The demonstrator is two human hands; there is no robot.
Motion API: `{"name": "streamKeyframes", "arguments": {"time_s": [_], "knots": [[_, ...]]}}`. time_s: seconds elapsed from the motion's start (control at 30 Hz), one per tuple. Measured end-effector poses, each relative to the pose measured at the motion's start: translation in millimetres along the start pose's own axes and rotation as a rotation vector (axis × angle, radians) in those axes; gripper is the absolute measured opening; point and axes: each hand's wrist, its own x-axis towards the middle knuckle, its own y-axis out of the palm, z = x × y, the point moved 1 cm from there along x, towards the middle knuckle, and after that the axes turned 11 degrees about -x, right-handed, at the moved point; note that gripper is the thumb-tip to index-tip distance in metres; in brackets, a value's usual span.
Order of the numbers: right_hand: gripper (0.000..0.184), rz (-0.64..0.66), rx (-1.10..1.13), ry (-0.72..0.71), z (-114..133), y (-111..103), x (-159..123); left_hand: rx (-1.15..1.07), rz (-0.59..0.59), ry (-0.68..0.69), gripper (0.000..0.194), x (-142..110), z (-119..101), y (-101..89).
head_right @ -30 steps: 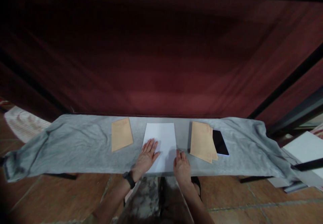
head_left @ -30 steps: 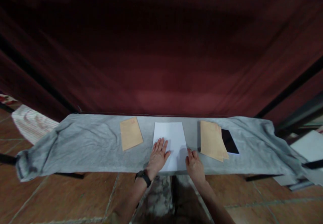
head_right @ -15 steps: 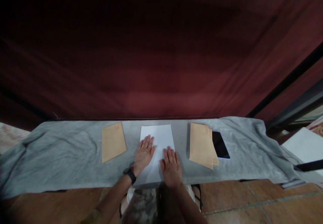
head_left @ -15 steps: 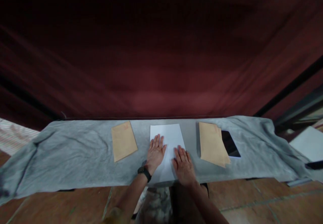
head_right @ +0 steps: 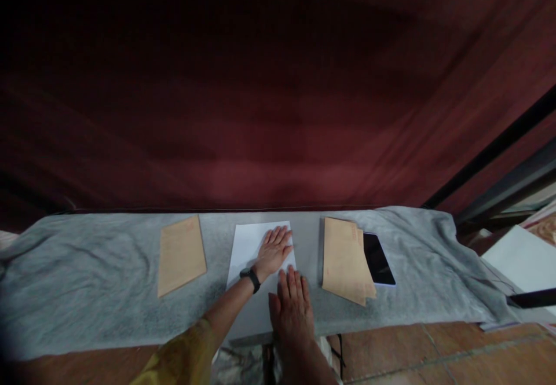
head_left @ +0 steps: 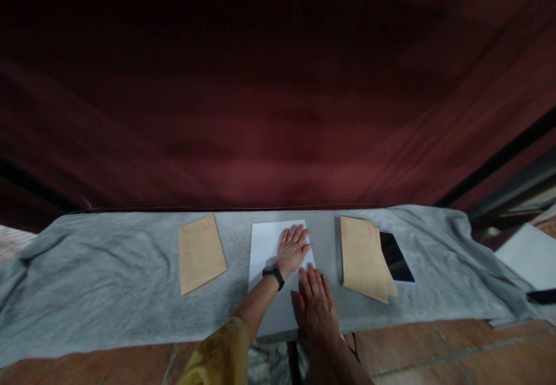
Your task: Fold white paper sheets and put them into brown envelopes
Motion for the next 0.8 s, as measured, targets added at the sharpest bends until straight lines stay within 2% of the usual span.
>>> {"name": "streamKeyframes", "arguments": {"time_s": [0.1, 0.2, 0.3, 0.37, 0.47, 0.53, 0.63, 0.8], "knots": [[0.056, -0.031, -0.024, -0.004, 0.6, 2.8, -1.6, 0.060, -0.023, -0.033, 0.053, -4.9, 19.9, -10.7], [0.056, -0.022, -0.036, 0.031, 1.1, 6.4, -2.3, 0.122, -0.069, -0.117, 0.055, -34.9, 48.5, -30.8], [0.056, 0.017, -0.064, 0.047, 0.3, 8.9, -1.4, 0.133, -0.100, -0.146, 0.053, -90.5, 69.7, -49.1], [0.057, 0.041, -0.073, 0.051, -0.6, 9.6, -0.7, 0.098, -0.087, -0.106, 0.051, -135.8, 73.6, -57.8], [0.058, 0.052, -0.064, 0.053, -2.0, 10.4, -1.2, 0.062, -0.043, -0.014, 0.049, -198.1, 63.3, -67.5], [0.058, 0.048, -0.057, 0.043, -2.8, 11.4, -2.4, 0.054, 0.051, 0.060, 0.061, -225.7, 51.0, -72.2], [0.056, 0.045, -0.051, 0.036, -5.1, 13.3, -5.0, 0.036, 0.113, 0.071, 0.072, -240.8, 38.6, -78.2], [0.049, 0.067, 0.025, 0.005, -13.4, 12.7, -9.5, -0.117, 0.108, -0.019, 0.071, -229.0, 39.8, -85.7]]}}
